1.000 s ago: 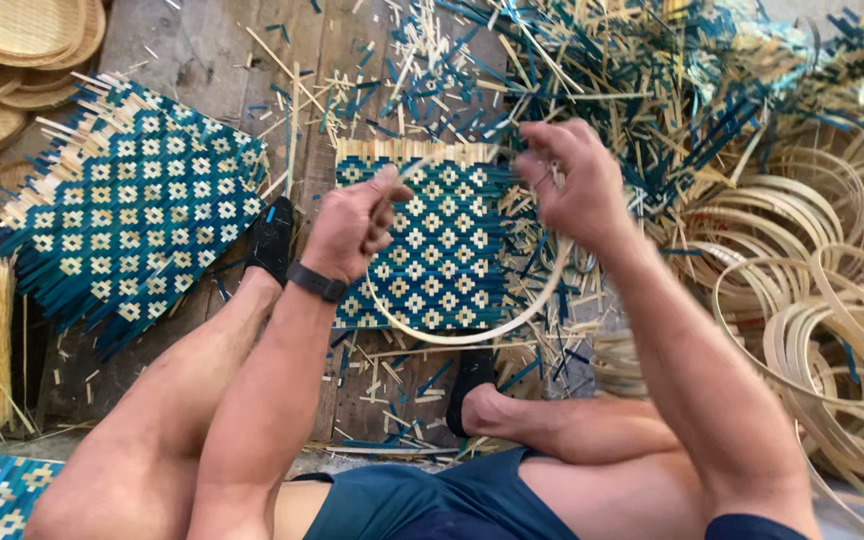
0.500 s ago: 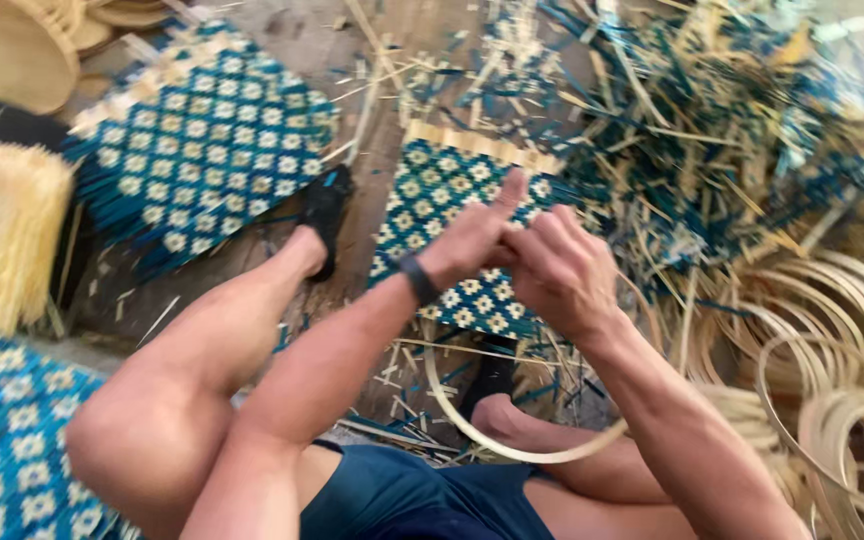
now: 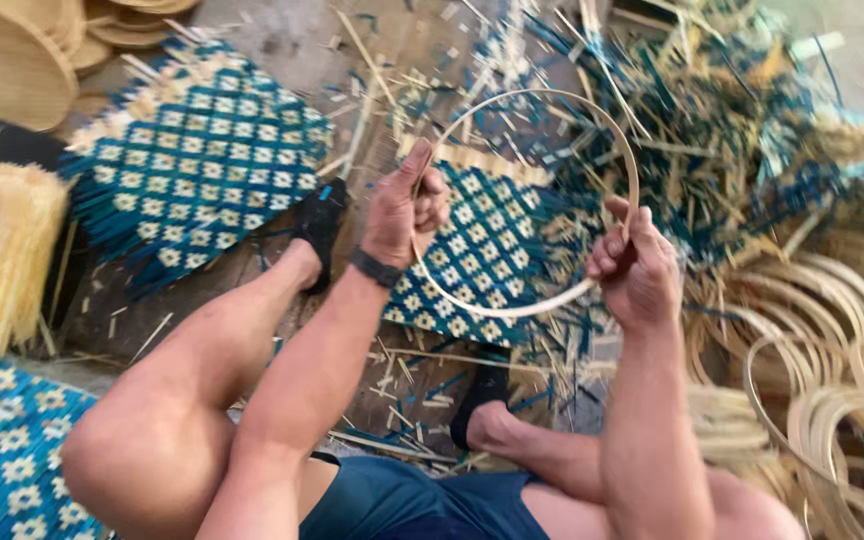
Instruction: The person sits on the floor and trims the edges of woven bamboo mats using shears. They place a circular bamboo frame on the mat, cut the excess weave around the frame, and then stack the finished pieces.
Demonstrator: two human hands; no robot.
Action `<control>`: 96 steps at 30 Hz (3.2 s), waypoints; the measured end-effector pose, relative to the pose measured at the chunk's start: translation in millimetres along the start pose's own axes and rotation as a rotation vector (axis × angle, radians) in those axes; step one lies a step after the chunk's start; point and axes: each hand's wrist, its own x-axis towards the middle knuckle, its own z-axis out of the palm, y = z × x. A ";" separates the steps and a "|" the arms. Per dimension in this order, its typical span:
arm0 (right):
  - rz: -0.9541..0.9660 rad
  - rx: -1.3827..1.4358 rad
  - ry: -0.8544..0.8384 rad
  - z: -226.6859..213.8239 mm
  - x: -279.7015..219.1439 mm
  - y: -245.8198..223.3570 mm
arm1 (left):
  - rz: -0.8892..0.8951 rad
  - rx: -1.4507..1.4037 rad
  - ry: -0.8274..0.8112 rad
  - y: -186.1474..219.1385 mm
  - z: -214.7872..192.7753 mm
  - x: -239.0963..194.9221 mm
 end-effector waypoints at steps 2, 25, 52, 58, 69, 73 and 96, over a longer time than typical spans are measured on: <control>-0.081 0.145 -0.081 -20.7 3.0 14.5 | -0.166 0.052 -0.075 4.9 0.7 -1.1; 0.277 0.076 -0.100 -61.3 26.8 29.7 | -0.381 0.412 0.130 0.7 11.4 8.3; -0.231 -1.160 0.247 -100.2 79.9 233.3 | 0.306 1.698 0.524 -98.3 -202.2 27.9; -0.174 -1.193 0.354 -91.0 80.7 229.6 | 0.265 1.551 0.525 -86.2 -205.3 33.5; -0.094 -1.141 0.331 -91.3 74.6 226.9 | 0.197 1.877 0.279 -71.8 -184.5 38.1; -0.013 -1.176 0.385 -83.8 78.8 229.8 | 0.103 1.875 0.261 -57.3 -185.1 39.0; 0.131 -0.883 0.210 -130.4 92.3 248.4 | 0.200 1.464 0.376 -87.3 -263.4 51.4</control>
